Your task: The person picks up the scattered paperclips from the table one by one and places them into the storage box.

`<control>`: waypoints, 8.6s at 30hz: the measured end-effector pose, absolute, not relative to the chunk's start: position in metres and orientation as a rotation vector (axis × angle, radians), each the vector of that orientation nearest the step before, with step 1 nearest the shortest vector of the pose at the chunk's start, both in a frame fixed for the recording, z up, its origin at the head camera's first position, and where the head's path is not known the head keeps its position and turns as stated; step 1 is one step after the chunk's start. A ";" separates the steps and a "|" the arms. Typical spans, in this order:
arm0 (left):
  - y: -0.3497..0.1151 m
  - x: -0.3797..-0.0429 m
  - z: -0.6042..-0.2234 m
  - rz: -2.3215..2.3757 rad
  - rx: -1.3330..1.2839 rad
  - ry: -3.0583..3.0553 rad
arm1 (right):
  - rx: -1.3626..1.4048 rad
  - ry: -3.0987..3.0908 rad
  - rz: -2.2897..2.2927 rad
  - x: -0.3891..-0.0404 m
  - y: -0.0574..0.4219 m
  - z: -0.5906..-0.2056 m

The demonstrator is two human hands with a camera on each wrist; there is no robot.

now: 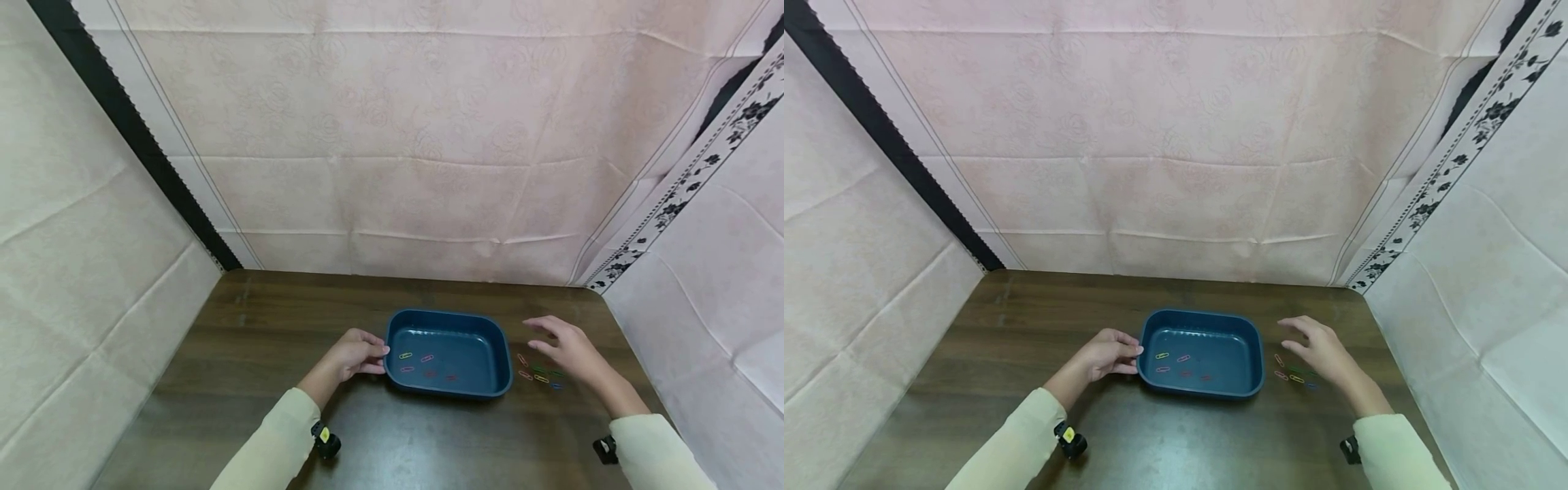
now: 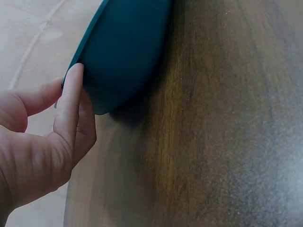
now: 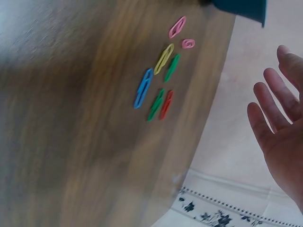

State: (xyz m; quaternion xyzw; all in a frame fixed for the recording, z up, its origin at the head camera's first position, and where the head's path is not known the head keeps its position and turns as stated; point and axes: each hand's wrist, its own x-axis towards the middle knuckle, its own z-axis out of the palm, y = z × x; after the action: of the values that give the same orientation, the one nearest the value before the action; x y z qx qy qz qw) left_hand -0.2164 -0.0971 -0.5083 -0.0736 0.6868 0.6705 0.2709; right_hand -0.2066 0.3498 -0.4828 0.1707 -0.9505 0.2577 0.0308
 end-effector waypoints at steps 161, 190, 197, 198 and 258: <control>-0.097 -0.220 -0.508 1.786 -0.220 1.837 | 0.759 -2.935 0.785 -0.225 0.325 -0.463; -0.097 -0.220 -0.508 1.780 -0.213 1.860 | 1.160 -2.959 0.746 -0.243 0.266 -0.450; -0.097 -0.219 -0.508 1.777 -0.217 1.861 | 1.211 -2.990 0.751 -0.246 0.256 -0.455; -0.097 -0.219 -0.508 1.776 -0.213 1.863 | 1.216 -2.999 0.751 -0.247 0.254 -0.455; -0.096 -0.218 -0.506 1.797 -0.220 1.847 | 1.369 -3.385 0.423 -0.272 0.183 -0.489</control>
State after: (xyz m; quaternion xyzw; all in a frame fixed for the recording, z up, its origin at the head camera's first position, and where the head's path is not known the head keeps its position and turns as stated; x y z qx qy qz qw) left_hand -0.2184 -0.0965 -0.5063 -0.0820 0.6869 0.6681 0.2741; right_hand -0.2723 0.1829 -0.4889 0.3592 -0.8882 0.1109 -0.2642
